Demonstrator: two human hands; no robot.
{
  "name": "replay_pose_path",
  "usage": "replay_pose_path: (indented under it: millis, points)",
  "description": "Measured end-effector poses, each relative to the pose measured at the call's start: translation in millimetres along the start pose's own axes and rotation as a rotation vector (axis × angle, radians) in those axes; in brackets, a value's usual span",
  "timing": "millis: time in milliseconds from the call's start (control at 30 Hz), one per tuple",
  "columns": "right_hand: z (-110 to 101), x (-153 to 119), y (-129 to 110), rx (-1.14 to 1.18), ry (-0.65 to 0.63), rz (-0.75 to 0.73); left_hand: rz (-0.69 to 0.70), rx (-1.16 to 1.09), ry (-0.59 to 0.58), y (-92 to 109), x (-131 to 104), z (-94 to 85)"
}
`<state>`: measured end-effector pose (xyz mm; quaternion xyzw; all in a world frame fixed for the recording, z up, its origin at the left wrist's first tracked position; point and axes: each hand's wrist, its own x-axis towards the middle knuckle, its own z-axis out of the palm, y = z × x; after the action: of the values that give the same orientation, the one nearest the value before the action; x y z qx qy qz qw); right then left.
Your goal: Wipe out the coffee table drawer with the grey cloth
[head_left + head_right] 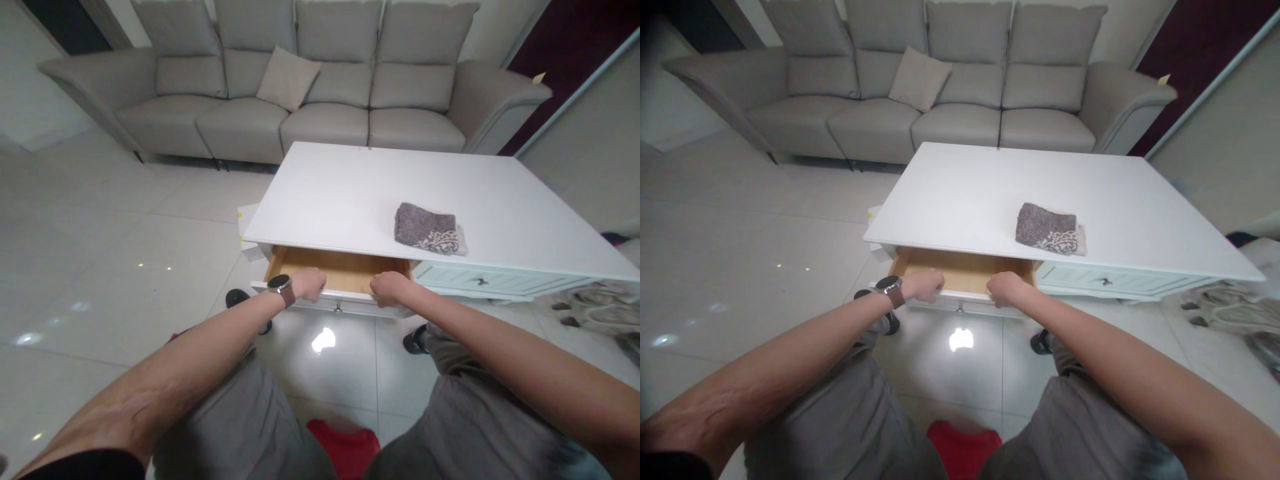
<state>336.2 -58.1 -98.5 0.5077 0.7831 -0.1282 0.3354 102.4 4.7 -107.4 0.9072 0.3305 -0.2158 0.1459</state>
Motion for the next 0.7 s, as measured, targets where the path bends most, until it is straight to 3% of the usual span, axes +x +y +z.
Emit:
replay_pose_path:
  millis: [133, 400, 700]
  points:
    - [0.5, 0.3, -6.0, 0.013, -0.06, -0.026, 0.039, -0.008, -0.03, 5.0, -0.4, 5.1]
    - [14.7, 4.9, -12.2, 0.012, -0.195, -0.03, 0.051, -0.009, -0.023, 11.3, -0.7, 34.0]
    - [22.5, 11.9, -21.0, -0.01, -0.087, 0.007, 0.052, 0.02, 0.084, 10.4, -9.6, 36.4]
